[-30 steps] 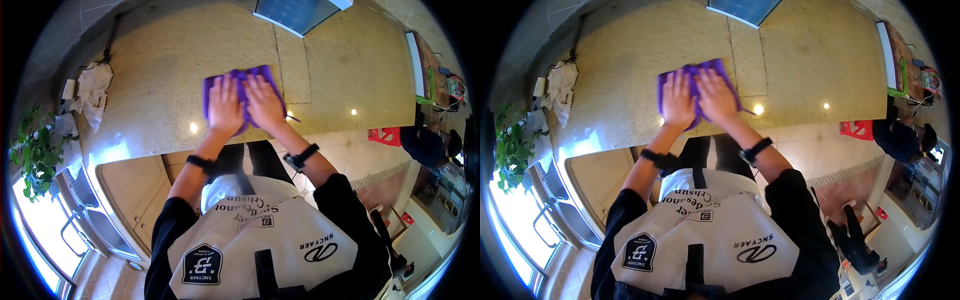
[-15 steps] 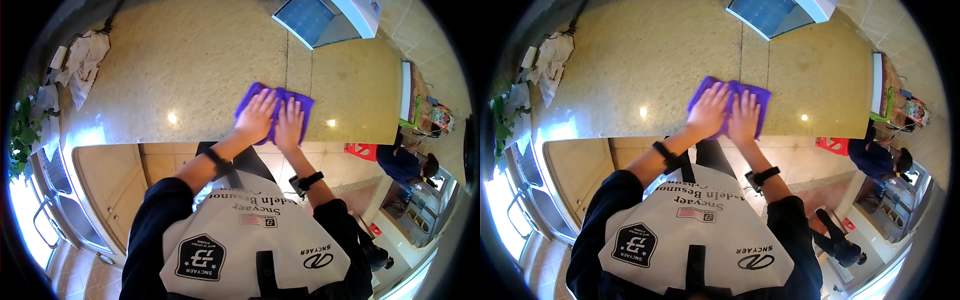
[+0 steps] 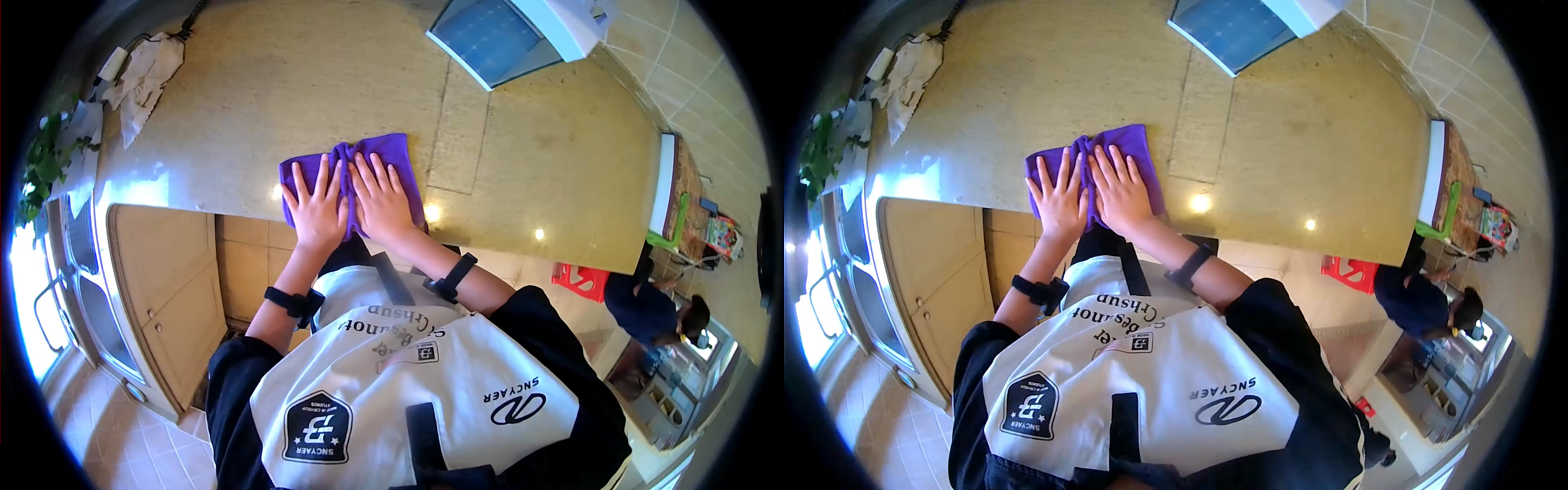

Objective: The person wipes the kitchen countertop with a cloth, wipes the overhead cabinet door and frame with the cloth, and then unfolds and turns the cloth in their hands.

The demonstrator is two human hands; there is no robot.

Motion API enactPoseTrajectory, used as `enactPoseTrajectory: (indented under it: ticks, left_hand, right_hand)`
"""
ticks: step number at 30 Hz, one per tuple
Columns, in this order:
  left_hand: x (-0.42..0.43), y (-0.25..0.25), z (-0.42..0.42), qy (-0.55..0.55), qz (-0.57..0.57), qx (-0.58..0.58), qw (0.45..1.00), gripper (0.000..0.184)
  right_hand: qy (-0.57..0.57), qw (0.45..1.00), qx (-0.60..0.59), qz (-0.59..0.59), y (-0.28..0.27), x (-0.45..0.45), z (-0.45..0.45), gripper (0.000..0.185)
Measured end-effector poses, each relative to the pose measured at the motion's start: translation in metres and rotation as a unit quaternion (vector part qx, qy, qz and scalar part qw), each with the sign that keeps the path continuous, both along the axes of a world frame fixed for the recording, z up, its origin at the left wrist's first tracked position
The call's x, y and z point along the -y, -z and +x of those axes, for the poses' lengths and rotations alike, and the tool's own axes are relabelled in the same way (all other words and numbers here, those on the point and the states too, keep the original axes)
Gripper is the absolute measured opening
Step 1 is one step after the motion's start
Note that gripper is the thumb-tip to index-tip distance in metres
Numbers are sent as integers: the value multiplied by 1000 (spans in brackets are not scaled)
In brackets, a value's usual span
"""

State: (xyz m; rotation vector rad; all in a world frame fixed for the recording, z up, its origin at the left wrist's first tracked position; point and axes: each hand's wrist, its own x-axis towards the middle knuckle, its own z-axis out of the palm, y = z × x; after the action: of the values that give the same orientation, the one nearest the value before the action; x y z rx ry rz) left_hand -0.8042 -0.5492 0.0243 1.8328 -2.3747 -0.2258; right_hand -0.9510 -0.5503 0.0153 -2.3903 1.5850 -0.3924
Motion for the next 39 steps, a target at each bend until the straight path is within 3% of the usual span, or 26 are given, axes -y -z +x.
enactPoseTrajectory:
  ticks: [6,13,23,27,35,39]
  left_hand:
    - [-50,-5,-141,-29,16,-36,999,60]
    - [-100,-11,-265,33,74,-95,992,62]
    - [-53,9,-254,-192,-48,-86,976,59]
    - [-20,15,-236,-237,-100,-58,965,56]
    - [-66,10,-269,-214,-68,-75,971,60]
    - [-110,3,-315,-141,18,-102,985,62]
  right_hand:
    - [-68,998,3,15,1,-34,-144,55]
    - [-113,990,-44,65,-13,-88,-295,63]
    - [-224,974,-13,-43,5,8,-238,56]
    - [-204,974,35,-90,15,40,-212,54]
    - [-213,976,25,-26,6,-7,-258,58]
    - [-218,976,-1,-13,3,-61,-317,58]
